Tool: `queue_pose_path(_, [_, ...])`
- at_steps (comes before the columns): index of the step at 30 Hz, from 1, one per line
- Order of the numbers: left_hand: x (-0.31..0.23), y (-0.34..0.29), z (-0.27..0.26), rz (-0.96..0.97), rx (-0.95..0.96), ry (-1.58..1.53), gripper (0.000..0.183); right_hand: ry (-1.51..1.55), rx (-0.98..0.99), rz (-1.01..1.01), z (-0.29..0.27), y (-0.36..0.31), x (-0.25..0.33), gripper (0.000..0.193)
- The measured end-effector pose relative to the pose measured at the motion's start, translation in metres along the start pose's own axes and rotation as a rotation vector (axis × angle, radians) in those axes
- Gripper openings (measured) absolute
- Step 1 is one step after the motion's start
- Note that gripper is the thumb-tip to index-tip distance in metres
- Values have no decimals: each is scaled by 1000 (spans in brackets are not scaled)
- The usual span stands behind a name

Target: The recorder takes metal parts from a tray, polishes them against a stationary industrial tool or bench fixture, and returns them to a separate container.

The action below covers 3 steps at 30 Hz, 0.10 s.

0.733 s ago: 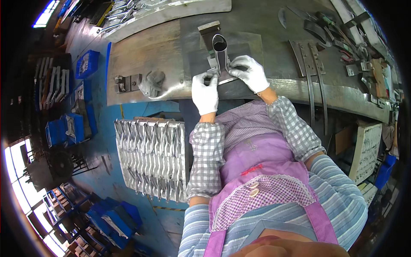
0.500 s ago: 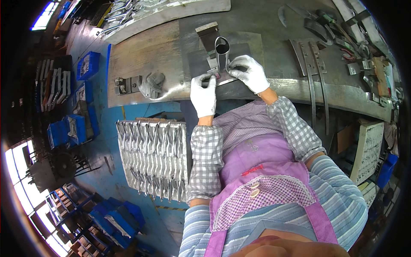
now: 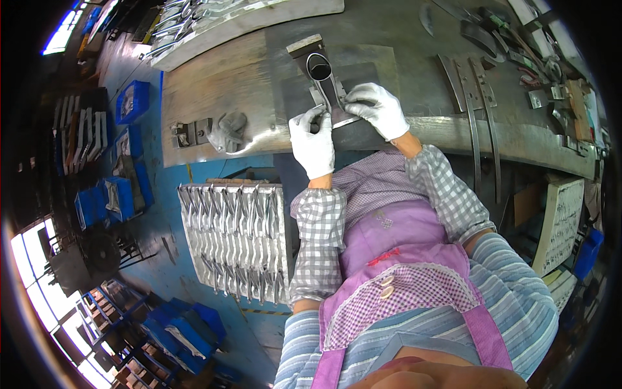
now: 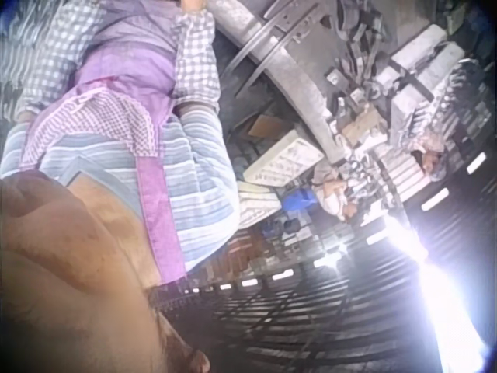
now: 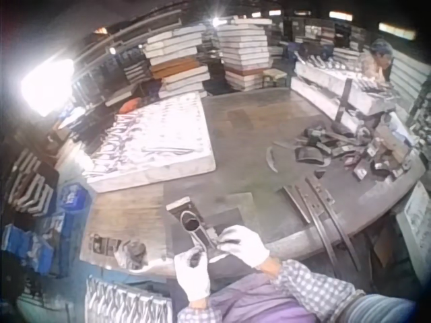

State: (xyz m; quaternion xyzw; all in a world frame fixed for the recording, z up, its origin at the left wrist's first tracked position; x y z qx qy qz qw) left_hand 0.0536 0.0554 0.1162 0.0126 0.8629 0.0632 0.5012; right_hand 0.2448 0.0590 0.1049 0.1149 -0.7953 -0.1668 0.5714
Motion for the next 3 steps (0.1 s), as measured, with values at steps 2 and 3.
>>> queue_pose_path(2, [7,0,1,1,27,29,34,50,24,23,-2,-1,-7,17])
queue_pose_path(3, [10,0,3,2,51,58,41,58,39,19,-5,-1,-10,17])
Point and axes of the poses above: each hand's wrist, its own y-axis towards the middle knuckle, its own z-axis out of the palm, x = y × z, the point moved 5 cm from there along y, towards the middle knuckle, and after that the axes turned 7 degrees about x, right-handed, at the moved point
